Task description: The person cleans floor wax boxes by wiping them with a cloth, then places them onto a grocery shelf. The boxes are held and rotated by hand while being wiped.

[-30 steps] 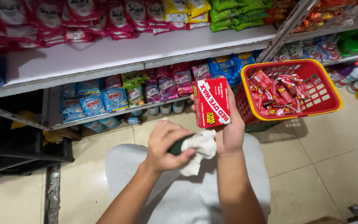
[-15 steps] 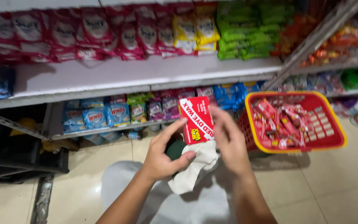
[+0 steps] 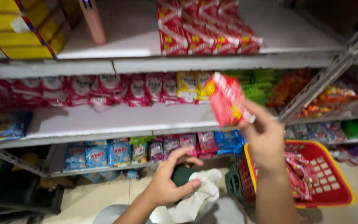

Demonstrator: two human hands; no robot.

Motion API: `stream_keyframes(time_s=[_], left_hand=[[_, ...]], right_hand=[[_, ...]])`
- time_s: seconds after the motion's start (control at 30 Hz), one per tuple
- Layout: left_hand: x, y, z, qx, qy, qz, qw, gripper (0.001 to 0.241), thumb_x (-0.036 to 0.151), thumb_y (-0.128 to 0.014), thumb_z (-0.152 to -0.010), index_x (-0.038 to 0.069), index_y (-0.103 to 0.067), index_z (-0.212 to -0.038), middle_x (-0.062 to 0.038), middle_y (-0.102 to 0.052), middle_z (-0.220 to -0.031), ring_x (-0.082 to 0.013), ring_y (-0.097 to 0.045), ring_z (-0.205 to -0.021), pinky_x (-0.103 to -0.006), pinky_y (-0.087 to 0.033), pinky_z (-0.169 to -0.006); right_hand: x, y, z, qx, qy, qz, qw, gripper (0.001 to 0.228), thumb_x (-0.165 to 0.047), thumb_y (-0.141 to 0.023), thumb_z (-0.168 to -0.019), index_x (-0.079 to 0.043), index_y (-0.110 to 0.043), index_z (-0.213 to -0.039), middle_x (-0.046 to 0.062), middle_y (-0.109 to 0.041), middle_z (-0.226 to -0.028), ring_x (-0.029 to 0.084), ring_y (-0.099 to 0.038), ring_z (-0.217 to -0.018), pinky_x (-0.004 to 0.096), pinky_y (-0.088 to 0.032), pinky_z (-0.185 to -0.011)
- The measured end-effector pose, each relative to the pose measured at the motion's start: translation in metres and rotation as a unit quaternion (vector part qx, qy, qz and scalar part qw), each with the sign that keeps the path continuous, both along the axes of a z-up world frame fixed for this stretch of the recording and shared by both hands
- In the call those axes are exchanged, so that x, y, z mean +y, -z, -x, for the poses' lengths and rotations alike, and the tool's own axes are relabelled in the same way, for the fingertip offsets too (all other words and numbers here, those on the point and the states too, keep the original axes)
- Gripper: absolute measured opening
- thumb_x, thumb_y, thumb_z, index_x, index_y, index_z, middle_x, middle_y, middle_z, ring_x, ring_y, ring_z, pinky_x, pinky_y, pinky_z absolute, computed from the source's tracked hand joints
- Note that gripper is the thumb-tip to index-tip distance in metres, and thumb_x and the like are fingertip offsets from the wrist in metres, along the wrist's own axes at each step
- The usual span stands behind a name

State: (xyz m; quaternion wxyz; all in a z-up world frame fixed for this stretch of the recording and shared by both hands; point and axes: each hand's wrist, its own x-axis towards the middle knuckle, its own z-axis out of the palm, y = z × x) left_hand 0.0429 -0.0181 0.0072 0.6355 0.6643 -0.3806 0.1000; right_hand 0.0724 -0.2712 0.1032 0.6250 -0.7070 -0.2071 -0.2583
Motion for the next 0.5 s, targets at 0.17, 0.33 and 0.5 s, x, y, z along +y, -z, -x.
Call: stream_keyframes(time_s=[0.17,0.33,0.5], left_hand=[[-0.008,0.001,-0.016,0.042,-0.005,-0.027,0.999,0.062,0.021,-0.082,-0.085,0.007,-0.054,-0.140,-0.009,-0.078,-0.113,-0.0189,-0.075,-0.103,-0.0326,-0.057,-0.095],[-0.021,0.052,-0.038,0.121,-0.073,-0.001,0.990,0.040,0.021,-0.081,-0.087,0.005,-0.069,-0.122,-0.008,-0.078,-0.104,-0.0160,-0.072,-0.101,-0.0326,-0.056,-0.093],[-0.034,0.193,-0.081,0.165,-0.132,-0.013,0.977,0.032,0.022,-0.085,-0.083,0.010,-0.077,-0.110,-0.005,-0.081,-0.099,-0.0133,-0.075,-0.101,-0.0299,-0.055,-0.095]], right_hand=[[0.023,-0.114,-0.077,-0.098,0.040,0.082,0.991,0.038,-0.017,-0.071,-0.102,-0.002,-0.066,-0.137,0.008,-0.072,-0.124,0.013,-0.069,-0.103,0.028,-0.057,-0.091],[0.042,-0.163,-0.184,-0.061,0.182,0.258,0.947,0.038,-0.033,-0.078,-0.092,-0.013,-0.074,-0.124,0.010,-0.078,-0.101,0.021,-0.072,-0.088,0.033,-0.056,-0.081],[0.035,-0.157,-0.277,-0.065,0.102,0.333,0.935,0.041,-0.040,-0.073,-0.092,-0.017,-0.072,-0.127,0.011,-0.071,-0.126,0.028,-0.066,-0.117,0.038,-0.050,-0.098]])
